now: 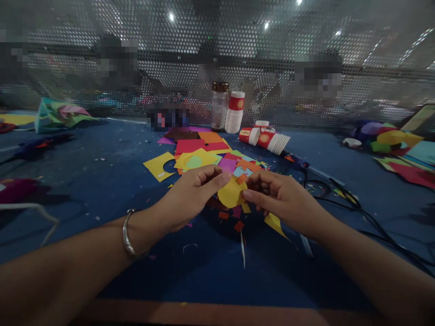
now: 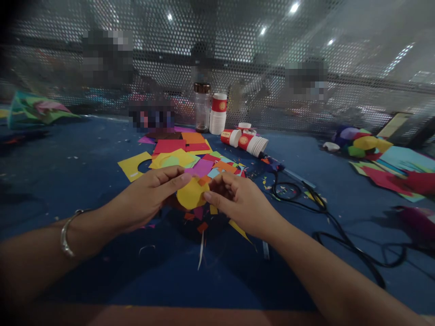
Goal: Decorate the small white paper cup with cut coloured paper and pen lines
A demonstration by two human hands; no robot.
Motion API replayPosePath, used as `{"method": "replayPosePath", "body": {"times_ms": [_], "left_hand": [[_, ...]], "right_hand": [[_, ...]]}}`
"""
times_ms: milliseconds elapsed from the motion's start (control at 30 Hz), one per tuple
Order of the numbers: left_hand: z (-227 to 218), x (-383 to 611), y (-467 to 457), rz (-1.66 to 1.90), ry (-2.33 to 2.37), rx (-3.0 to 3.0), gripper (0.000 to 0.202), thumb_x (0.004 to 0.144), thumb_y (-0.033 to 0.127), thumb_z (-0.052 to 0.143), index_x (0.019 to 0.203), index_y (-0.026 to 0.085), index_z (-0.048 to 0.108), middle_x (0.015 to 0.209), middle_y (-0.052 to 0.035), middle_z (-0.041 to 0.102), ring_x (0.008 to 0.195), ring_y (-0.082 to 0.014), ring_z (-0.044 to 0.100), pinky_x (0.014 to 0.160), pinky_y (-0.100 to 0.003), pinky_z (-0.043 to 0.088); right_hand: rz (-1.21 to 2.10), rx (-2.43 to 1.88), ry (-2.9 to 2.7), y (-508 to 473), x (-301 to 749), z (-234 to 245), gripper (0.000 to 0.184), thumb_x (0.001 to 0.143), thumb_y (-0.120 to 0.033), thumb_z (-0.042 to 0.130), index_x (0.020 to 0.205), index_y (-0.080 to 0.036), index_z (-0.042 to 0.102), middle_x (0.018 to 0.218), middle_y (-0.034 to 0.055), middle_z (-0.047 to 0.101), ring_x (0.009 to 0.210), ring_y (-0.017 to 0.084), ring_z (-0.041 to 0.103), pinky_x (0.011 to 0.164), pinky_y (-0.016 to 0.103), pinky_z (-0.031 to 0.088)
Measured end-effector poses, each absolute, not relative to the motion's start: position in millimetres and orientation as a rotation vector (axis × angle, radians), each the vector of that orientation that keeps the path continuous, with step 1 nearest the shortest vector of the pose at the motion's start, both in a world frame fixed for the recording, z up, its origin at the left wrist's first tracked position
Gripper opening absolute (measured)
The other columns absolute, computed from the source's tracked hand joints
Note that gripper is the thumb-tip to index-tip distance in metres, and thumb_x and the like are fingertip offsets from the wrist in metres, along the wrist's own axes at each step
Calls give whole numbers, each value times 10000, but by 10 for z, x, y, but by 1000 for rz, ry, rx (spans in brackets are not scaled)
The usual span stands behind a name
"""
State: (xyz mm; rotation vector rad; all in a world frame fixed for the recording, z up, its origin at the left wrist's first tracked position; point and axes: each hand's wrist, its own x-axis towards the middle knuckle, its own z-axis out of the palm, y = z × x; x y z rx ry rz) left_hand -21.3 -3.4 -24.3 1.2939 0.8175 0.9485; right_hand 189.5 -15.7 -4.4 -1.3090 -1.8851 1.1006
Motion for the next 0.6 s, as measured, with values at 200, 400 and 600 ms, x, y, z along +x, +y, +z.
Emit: {"method": "replayPosePath", "body": {"times_ms": [200, 400, 600], "left_hand": [[-224, -209, -32, 938, 802, 1253, 410, 811, 545, 802, 878, 165, 664, 776, 18, 653, 659, -99, 612, 619, -227, 556], [-222, -221, -33, 950, 864, 1322, 361, 853, 516, 764, 879, 175, 649, 781, 12, 645, 674, -103, 595, 634, -230, 517], [-231, -220, -19, 979, 857, 1277, 386, 816, 538, 785, 861, 181, 644, 826, -11, 672, 727, -137, 637, 659, -266, 569]], "right_hand": [[1086, -1320, -1896, -156, 1897, -39, 337, 813, -514, 750, 878, -201, 644, 697, -27, 598, 606, 124, 560, 568, 276, 476], [1125, -1320, -1857, -162, 1886, -33, 323, 804, -496, 768, 886, -208, 647, 690, -30, 598, 591, 116, 552, 543, 258, 489], [1163, -1322, -1809, -168, 1877, -14, 359, 784, -519, 786, 919, -210, 665, 761, -2, 666, 575, 110, 557, 521, 246, 498]]}}
